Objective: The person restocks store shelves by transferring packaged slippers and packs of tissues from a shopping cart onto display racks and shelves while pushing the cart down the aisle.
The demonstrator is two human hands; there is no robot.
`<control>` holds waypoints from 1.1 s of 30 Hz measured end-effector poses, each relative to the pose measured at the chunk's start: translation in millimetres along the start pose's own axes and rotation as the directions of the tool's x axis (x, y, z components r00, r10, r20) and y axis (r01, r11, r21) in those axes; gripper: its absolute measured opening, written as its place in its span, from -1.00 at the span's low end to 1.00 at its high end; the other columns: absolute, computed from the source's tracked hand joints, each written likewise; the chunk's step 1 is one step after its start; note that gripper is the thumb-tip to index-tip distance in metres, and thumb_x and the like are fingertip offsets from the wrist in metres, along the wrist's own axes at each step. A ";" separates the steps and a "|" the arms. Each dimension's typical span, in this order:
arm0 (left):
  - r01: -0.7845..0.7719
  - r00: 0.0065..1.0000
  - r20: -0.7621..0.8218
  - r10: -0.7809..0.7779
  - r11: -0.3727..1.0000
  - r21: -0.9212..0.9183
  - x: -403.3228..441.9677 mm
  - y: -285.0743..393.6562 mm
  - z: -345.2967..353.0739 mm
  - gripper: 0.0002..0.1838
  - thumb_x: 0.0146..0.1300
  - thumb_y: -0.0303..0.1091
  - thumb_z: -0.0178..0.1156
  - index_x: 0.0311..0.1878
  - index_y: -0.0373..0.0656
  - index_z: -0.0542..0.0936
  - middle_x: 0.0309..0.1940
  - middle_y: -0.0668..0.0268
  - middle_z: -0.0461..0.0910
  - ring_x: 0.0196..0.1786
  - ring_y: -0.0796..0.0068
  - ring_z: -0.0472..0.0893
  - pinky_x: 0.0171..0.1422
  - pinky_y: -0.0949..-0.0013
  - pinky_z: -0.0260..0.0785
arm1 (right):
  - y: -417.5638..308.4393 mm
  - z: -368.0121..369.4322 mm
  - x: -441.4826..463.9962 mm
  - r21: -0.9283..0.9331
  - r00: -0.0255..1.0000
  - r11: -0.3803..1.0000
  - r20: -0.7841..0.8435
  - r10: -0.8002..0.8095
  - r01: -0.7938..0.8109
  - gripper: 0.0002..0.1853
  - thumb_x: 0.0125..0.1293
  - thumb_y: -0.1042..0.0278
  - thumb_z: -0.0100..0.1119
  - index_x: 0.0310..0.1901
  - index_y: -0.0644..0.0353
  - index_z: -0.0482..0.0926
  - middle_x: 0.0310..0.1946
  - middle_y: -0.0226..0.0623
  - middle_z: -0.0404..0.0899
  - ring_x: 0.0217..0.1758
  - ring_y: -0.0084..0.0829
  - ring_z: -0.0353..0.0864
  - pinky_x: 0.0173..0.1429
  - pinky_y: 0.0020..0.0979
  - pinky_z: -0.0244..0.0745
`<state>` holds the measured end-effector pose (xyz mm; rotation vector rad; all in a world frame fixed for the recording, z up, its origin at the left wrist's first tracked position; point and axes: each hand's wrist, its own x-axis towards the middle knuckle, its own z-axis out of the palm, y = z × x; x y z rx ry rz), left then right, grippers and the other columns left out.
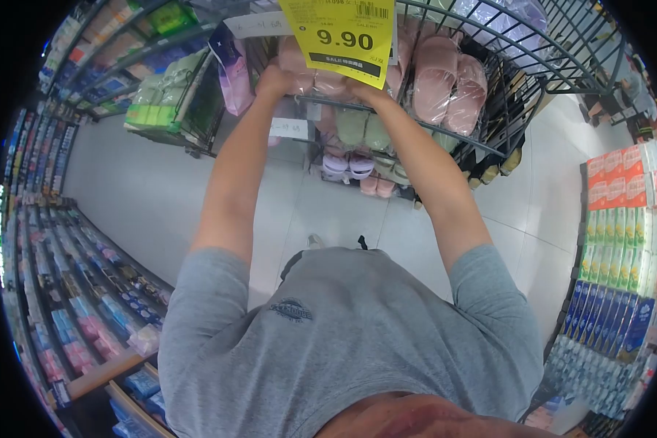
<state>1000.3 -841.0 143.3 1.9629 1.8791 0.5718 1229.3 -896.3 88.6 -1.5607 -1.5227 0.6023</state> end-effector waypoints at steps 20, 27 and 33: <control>-0.463 0.836 0.333 0.436 0.887 0.001 -0.7 29.6 35.2 -0.47 0.22 0.03 0.09 0.04 -0.23 0.54 -0.05 -0.01 0.59 0.01 0.00 0.57 0.08 0.16 0.39 | -36.8 -101.2 -45.2 -0.233 0.868 0.844 -0.006 0.496 -0.483 -0.36 -0.01 0.16 0.15 0.07 0.49 0.43 -0.01 0.27 0.52 0.08 0.08 0.55 0.12 -0.19 0.46; -0.722 0.634 -0.391 0.667 0.692 0.007 -81.9 16.7 5.5 -0.60 0.10 -0.26 0.22 -0.01 -0.28 0.56 -0.10 0.01 0.61 -0.02 0.03 0.57 0.08 0.10 0.37 | -69.9 -48.5 -102.8 -0.545 0.698 0.837 -0.582 -0.416 0.045 -0.52 0.11 0.41 0.14 0.08 0.43 0.39 0.10 0.17 0.37 0.10 0.12 0.38 0.19 -0.02 0.27; -0.501 0.861 -0.083 0.501 0.810 -0.307 -239.5 -223.6 8.1 -0.70 0.15 -0.40 0.22 -0.02 -0.17 0.58 -0.10 0.09 0.60 -0.04 0.12 0.58 0.06 0.26 0.41 | -68.7 150.4 -256.1 -0.037 0.950 0.992 -0.294 0.105 -0.121 -0.89 0.13 0.47 0.17 -0.30 0.26 0.60 -0.34 -0.11 0.63 -0.24 -0.16 0.62 -0.07 -0.29 0.48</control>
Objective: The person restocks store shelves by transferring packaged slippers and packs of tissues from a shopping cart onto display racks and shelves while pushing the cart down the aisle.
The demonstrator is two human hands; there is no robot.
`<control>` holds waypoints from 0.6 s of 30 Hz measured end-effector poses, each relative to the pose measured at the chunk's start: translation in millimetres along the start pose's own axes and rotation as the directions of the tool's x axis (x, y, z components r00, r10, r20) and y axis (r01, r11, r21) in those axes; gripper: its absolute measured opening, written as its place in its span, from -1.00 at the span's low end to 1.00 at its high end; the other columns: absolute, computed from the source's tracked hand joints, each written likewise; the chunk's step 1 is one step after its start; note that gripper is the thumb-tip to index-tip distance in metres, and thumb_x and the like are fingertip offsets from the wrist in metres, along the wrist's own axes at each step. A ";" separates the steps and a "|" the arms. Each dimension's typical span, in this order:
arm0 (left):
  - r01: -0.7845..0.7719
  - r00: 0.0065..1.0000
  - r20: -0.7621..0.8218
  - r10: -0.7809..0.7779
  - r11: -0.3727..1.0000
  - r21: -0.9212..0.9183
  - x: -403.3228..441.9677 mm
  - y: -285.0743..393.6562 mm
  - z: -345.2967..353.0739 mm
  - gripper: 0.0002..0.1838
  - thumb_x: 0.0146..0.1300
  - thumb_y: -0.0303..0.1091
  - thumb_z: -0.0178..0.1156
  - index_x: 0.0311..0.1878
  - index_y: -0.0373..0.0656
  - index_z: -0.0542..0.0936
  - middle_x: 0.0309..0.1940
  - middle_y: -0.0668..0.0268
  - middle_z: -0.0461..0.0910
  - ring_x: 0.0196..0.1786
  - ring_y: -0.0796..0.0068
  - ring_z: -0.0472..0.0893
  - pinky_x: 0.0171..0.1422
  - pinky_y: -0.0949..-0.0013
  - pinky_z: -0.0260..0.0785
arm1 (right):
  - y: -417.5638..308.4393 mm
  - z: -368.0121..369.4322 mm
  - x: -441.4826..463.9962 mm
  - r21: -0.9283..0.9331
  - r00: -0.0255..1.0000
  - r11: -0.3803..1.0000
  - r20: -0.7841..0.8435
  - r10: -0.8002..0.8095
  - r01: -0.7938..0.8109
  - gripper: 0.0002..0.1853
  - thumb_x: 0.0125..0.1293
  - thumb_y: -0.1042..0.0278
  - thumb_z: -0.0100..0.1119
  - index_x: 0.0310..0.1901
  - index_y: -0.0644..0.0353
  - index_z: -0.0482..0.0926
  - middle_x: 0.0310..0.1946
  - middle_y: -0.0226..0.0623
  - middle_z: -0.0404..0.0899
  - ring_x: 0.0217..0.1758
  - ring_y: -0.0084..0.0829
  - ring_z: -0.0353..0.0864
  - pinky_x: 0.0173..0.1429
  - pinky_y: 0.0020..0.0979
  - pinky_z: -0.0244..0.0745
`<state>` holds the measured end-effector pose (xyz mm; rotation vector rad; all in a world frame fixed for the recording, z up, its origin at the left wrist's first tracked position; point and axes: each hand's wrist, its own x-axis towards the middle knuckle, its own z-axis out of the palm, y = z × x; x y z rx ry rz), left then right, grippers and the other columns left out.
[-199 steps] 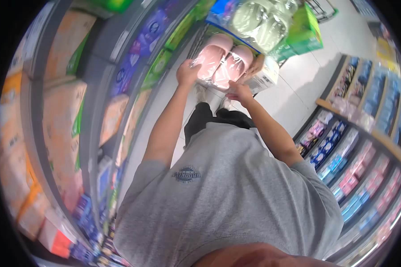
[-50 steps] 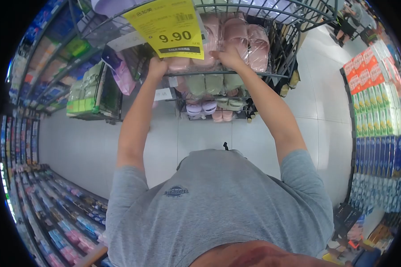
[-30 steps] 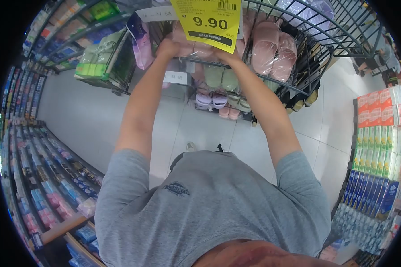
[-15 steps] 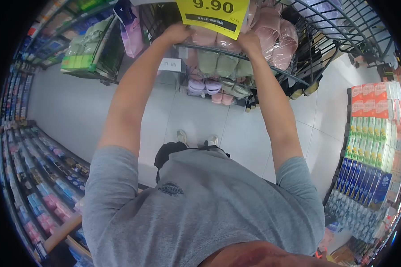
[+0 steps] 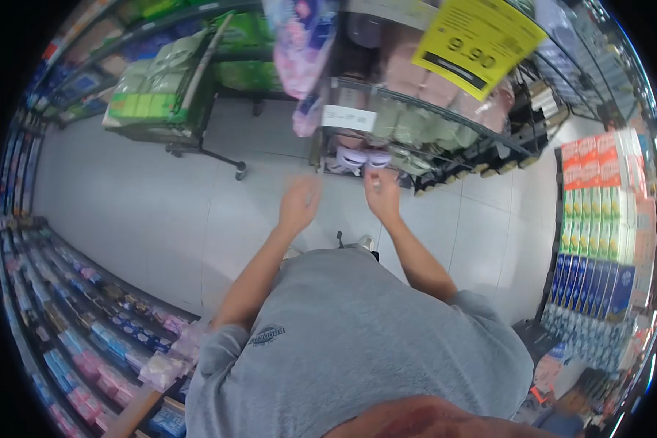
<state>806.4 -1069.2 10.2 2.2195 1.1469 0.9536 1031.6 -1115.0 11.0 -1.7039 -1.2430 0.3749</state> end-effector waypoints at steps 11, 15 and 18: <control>0.602 -0.478 0.051 -0.877 -0.370 -0.707 -635.7 -205.2 -308.3 -0.78 0.24 -0.20 0.05 -0.25 -0.16 0.53 -0.58 0.26 0.52 -0.64 0.47 0.46 -0.64 0.37 0.26 | 177.4 126.0 -114.9 -0.563 0.123 0.807 0.801 0.586 -0.178 -0.72 0.12 0.32 0.17 -0.15 0.27 0.60 -0.46 -0.02 0.62 -0.42 -0.27 0.69 -0.42 -0.17 0.54; 0.262 -0.525 0.070 -0.848 -0.239 -0.935 -617.6 -172.5 -280.1 -0.76 0.26 -0.20 0.06 -0.22 -0.21 0.52 -0.54 0.21 0.54 -0.64 0.40 0.50 -0.63 0.38 0.30 | 131.9 255.7 -49.3 -0.611 0.082 0.714 0.777 0.625 0.342 -0.84 0.10 0.31 0.14 -0.31 0.15 0.57 -0.49 -0.24 0.65 -0.47 -0.30 0.67 -0.42 -0.22 0.51; 0.444 -0.488 0.062 -0.871 -0.308 -0.842 -582.2 -231.3 -205.0 -0.77 0.21 -0.29 0.12 -0.16 -0.23 0.54 -0.48 0.17 0.60 -0.55 0.39 0.56 -0.55 0.42 0.38 | 76.3 367.8 -9.1 -0.023 0.022 0.601 1.000 0.010 0.799 -0.80 0.00 0.24 0.15 -0.47 0.19 0.63 -0.56 -0.21 0.64 -0.50 -0.26 0.65 -0.37 -0.25 0.52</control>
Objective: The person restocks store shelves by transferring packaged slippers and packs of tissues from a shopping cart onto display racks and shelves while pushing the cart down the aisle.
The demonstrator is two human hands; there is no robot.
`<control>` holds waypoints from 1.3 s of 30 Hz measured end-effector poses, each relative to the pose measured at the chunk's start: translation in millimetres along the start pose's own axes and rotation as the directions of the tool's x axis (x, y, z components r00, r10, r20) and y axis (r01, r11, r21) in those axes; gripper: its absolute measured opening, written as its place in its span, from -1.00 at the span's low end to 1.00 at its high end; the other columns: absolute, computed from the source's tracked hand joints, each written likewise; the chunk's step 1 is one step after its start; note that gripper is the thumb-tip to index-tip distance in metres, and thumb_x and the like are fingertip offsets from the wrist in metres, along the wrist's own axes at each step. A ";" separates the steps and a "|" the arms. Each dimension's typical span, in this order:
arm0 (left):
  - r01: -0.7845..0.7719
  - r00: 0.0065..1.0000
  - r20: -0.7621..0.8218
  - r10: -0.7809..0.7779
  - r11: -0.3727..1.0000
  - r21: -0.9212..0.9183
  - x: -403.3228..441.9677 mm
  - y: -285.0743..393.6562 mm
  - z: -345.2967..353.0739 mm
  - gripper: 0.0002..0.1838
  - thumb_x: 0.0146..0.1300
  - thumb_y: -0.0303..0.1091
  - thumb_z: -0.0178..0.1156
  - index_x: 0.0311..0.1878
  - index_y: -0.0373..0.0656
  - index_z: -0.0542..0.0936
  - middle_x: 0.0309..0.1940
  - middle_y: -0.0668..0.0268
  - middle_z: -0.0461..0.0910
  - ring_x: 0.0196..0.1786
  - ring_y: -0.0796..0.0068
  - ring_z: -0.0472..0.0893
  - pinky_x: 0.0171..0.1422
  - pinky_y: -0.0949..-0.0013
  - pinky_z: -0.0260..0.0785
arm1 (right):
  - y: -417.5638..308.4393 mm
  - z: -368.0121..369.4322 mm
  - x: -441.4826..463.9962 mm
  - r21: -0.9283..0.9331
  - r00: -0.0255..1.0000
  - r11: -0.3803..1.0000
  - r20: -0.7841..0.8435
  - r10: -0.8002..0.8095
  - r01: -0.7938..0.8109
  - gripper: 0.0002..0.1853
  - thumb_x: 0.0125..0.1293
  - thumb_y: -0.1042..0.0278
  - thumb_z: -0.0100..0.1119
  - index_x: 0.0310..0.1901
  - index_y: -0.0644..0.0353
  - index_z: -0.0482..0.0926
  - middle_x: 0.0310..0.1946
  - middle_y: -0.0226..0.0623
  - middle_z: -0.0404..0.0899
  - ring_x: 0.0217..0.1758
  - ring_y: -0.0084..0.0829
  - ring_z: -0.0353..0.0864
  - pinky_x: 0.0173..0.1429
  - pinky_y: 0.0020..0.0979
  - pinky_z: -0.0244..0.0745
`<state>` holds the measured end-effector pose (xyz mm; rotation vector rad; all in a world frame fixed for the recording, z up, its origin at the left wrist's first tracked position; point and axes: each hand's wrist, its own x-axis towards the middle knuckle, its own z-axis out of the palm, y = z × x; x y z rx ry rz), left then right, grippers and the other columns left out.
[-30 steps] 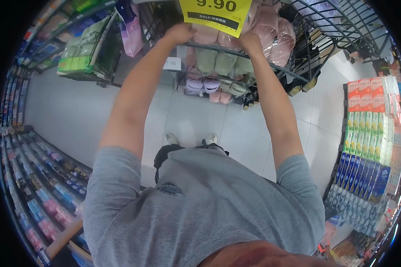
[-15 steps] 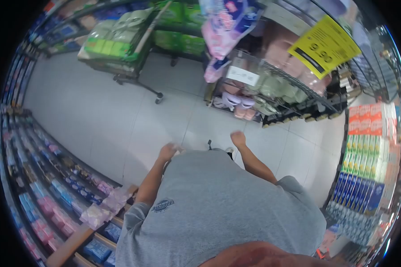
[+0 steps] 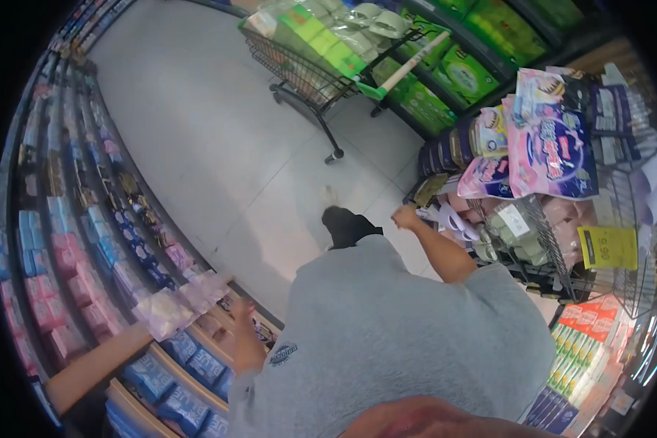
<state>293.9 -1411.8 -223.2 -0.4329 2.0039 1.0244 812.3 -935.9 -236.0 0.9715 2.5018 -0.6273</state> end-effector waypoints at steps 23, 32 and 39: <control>-0.091 0.965 0.260 0.019 0.959 0.270 129.2 477.3 236.2 -0.66 0.21 -0.29 0.11 -0.01 -0.28 0.53 -0.27 0.11 0.65 -0.32 0.32 0.63 -0.21 0.29 0.47 | -163.2 -421.5 409.6 0.880 0.966 0.456 -0.218 0.140 0.132 -0.76 0.24 0.32 0.17 -0.19 0.33 0.60 -0.45 -0.22 0.65 -0.40 -0.50 0.65 -0.27 -0.44 0.51; -0.424 0.761 0.638 0.119 0.835 0.350 155.8 694.5 428.3 -0.64 0.29 -0.22 0.15 0.01 -0.31 0.52 -0.21 0.12 0.65 -0.26 0.38 0.64 -0.20 0.40 0.48 | -123.2 -556.5 414.2 0.867 0.744 -0.106 -0.348 0.570 0.486 -0.80 0.39 0.41 0.03 -0.05 0.32 0.53 -0.29 -0.23 0.64 -0.32 -0.49 0.64 -0.19 -0.48 0.56; -0.818 0.290 0.880 0.377 0.574 0.024 115.3 868.3 580.4 -0.77 0.33 -0.38 0.08 -0.04 -0.31 0.54 -0.27 0.18 0.65 -0.28 0.46 0.62 -0.19 0.48 0.46 | -36.0 -545.5 432.3 0.737 0.324 -0.288 0.099 0.941 0.612 -0.67 0.30 0.30 0.15 0.00 0.32 0.47 -0.18 -0.14 0.58 -0.19 -0.32 0.62 -0.08 -0.35 0.55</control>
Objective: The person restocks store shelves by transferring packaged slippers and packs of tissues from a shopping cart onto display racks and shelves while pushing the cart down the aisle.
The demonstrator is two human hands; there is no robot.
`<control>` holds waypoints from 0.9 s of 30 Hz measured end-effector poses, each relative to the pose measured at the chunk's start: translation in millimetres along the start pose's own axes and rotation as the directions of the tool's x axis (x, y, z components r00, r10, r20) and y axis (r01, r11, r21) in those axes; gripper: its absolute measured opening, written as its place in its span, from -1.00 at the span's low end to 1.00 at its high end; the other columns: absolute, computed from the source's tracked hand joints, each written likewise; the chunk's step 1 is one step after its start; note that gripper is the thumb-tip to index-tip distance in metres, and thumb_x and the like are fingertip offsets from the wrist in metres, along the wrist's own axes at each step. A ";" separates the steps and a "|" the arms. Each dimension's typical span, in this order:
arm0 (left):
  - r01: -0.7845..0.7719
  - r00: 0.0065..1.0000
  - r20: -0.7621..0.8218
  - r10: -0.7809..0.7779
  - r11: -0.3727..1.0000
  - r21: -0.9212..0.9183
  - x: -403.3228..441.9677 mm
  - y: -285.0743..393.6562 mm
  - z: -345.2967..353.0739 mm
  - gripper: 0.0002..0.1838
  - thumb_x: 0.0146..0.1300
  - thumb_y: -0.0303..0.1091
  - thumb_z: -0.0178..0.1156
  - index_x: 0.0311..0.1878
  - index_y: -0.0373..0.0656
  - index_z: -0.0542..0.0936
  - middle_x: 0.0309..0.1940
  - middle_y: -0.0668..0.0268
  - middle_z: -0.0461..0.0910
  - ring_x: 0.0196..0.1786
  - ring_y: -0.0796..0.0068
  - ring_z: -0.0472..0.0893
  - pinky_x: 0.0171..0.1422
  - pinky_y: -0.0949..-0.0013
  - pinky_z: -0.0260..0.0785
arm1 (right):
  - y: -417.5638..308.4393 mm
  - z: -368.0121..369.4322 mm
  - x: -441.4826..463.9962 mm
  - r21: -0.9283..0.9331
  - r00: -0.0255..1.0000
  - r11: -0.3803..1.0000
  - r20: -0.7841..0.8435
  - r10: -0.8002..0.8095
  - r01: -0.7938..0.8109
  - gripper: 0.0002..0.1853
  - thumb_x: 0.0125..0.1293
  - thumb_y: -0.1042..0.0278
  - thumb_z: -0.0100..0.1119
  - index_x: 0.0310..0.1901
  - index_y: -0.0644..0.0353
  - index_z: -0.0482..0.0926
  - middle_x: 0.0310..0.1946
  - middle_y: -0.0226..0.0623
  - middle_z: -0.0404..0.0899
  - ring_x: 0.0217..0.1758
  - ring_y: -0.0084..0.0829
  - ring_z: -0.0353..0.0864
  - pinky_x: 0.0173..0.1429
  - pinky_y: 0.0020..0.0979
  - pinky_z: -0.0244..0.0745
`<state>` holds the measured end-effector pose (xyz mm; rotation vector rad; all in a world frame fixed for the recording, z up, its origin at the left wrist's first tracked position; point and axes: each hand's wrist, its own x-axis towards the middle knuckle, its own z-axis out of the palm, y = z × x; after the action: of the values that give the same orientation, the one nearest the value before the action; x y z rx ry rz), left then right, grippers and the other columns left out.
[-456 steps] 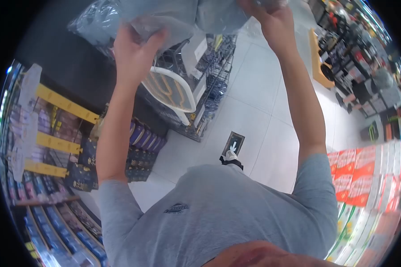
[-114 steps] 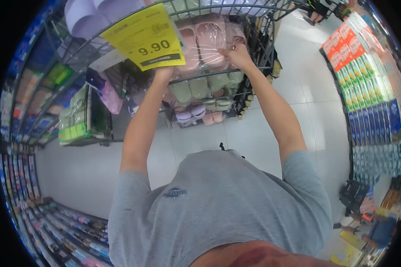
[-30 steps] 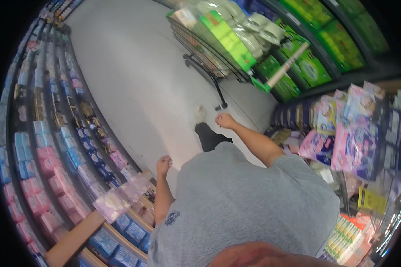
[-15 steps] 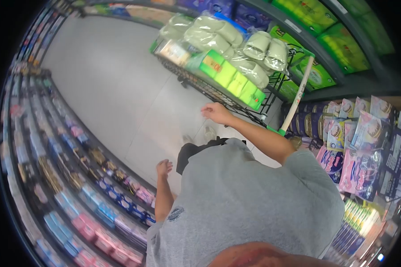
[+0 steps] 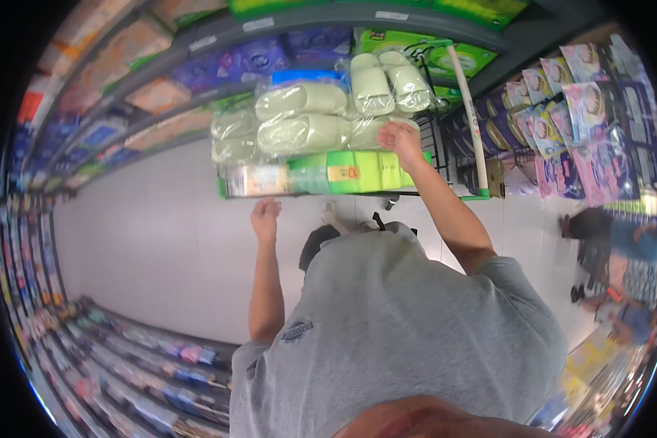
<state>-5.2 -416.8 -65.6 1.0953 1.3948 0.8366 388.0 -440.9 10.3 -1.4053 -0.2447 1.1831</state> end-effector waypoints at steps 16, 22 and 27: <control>-0.314 0.717 0.637 0.283 0.947 -0.066 140.4 156.0 169.4 -0.80 0.24 -0.51 0.13 -0.07 -0.27 0.58 -0.28 0.25 0.67 -0.22 0.53 0.63 -0.09 0.48 0.44 | 15.3 43.7 84.7 0.459 0.936 0.882 -0.251 0.247 -0.109 -0.54 0.25 0.40 0.15 0.16 0.35 0.33 0.09 0.07 0.33 0.15 -0.02 0.41 0.21 -0.20 0.46; -0.376 0.729 0.648 0.220 0.920 0.111 143.2 168.5 182.6 -0.84 0.28 -0.52 0.13 -0.11 -0.30 0.61 -0.24 0.32 0.63 -0.21 0.61 0.56 -0.05 0.53 0.40 | 10.0 26.4 50.7 0.512 0.942 0.859 -0.302 0.150 0.027 -0.63 0.21 0.41 0.13 0.05 0.32 0.41 -0.02 -0.08 0.47 0.03 -0.13 0.49 0.15 -0.22 0.46; -0.384 0.748 0.600 0.282 0.922 0.046 203.2 174.5 193.4 -0.81 0.28 -0.39 0.16 -0.10 -0.26 0.61 -0.22 0.29 0.64 -0.14 0.56 0.57 0.02 0.48 0.37 | 7.2 -20.4 9.0 0.545 0.980 0.835 -0.194 0.045 0.070 -0.71 0.17 0.38 0.07 -0.09 0.31 0.46 -0.20 -0.18 0.57 -0.12 -0.32 0.57 0.05 -0.35 0.46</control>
<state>222.7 -188.6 5.8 1.6083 0.7577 0.5529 403.8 -448.7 -5.1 -0.9919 0.2216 0.9843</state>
